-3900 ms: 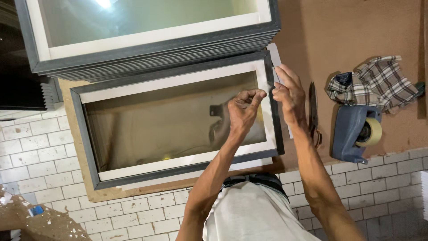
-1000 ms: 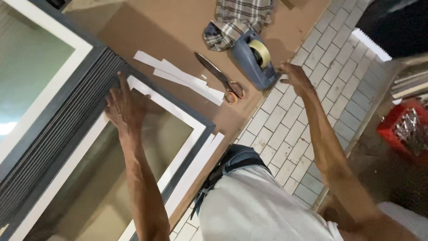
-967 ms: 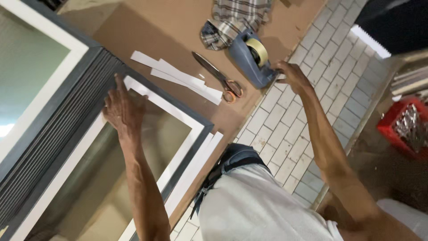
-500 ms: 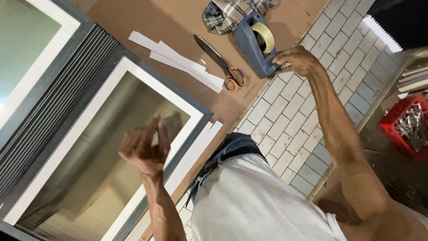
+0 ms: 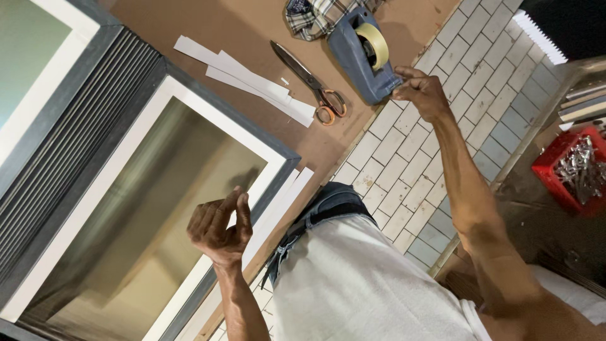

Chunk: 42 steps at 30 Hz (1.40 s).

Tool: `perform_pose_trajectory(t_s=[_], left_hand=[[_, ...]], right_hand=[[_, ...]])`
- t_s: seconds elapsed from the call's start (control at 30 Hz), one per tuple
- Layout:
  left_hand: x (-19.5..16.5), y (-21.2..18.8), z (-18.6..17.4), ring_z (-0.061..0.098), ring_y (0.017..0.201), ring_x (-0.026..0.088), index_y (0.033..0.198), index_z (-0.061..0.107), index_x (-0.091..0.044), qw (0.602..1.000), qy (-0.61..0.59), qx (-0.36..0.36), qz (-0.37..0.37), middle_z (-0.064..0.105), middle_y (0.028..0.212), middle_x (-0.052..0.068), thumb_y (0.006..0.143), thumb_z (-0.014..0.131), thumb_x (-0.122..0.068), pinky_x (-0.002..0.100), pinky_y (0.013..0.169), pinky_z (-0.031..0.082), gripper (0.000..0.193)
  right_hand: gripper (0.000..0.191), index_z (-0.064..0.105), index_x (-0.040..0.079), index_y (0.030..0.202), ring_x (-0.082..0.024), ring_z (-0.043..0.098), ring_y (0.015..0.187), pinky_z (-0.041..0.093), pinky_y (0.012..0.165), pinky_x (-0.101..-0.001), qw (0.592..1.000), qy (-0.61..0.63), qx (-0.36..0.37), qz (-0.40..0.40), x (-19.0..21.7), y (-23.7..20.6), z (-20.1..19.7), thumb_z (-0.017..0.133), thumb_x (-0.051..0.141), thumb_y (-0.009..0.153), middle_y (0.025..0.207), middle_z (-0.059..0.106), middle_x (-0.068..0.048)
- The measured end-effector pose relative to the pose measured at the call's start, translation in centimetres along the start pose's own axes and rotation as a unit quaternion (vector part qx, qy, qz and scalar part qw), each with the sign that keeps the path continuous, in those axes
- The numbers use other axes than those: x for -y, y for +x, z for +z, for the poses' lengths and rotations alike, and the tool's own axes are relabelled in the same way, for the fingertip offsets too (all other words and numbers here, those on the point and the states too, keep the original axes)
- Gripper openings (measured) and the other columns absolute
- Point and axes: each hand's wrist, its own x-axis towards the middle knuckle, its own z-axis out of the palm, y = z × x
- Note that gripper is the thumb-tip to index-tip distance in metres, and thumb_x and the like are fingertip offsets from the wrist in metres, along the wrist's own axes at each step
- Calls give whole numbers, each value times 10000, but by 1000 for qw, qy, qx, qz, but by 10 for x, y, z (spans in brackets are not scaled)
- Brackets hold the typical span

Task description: The person assembles window frames by placing white plastic strips into the grooves of grey frames. They use shears to trim the strips and repeatedly lift and restack the frames on a workbench.

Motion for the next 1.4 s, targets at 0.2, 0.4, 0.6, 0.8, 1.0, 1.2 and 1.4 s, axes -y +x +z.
perform_pose_trajectory(t_s=[0.2,0.4,0.6,0.8,1.0,1.2,1.4], left_hand=[[-13,2,4,673,681,121,958,784,-90,1000,-23,12,5,739,767,20,928,806,-105,298,640,476,40],[-28,1,7,624,612,174,838,759,-53,997,-39,23,-63,691,710,67,855,832,-91,315,590,465,84],[-35,28,13,701,762,246,976,784,-54,993,-67,62,-76,736,829,103,883,790,-72,371,737,553,95],[-59,50,57,696,925,285,1044,763,-46,973,-168,140,-72,752,1000,115,866,811,-60,379,845,570,185],[-54,49,61,675,1043,283,1094,750,-33,959,-228,157,-68,723,1100,111,815,775,-54,374,915,558,281],[-50,28,44,673,1000,224,955,761,-89,988,-115,102,-28,755,1052,29,805,817,-44,373,908,560,167],[-50,15,23,675,1044,217,965,780,-75,962,-200,69,-173,761,1045,48,809,813,-67,375,980,510,160]], right_hand=[[74,774,-43,900,-268,656,1232,532,992,-354,986,-133,-52,-84,0,-5,10,790,29,892,1393,685,-208],[102,740,-66,849,-305,706,1045,586,929,-391,887,-434,-131,-87,-20,-15,28,742,31,880,1227,723,-201],[302,712,-98,1137,-273,686,1108,575,940,-377,986,-55,-156,-35,3,-67,54,627,31,878,1277,693,-199],[426,709,-117,1098,-270,656,1243,566,1066,-364,971,222,73,-47,77,-96,119,485,15,761,1377,654,-204],[453,688,-121,1135,-263,603,1248,526,910,-345,977,102,188,-17,112,-108,175,508,37,750,1468,574,-208],[439,705,-77,1162,-243,593,1326,529,1020,-324,968,92,229,-35,116,-117,203,515,36,783,1492,582,-199],[741,526,-15,1466,-239,615,1264,543,1033,-333,971,179,156,-20,135,-116,221,541,97,734,1455,578,-170]])
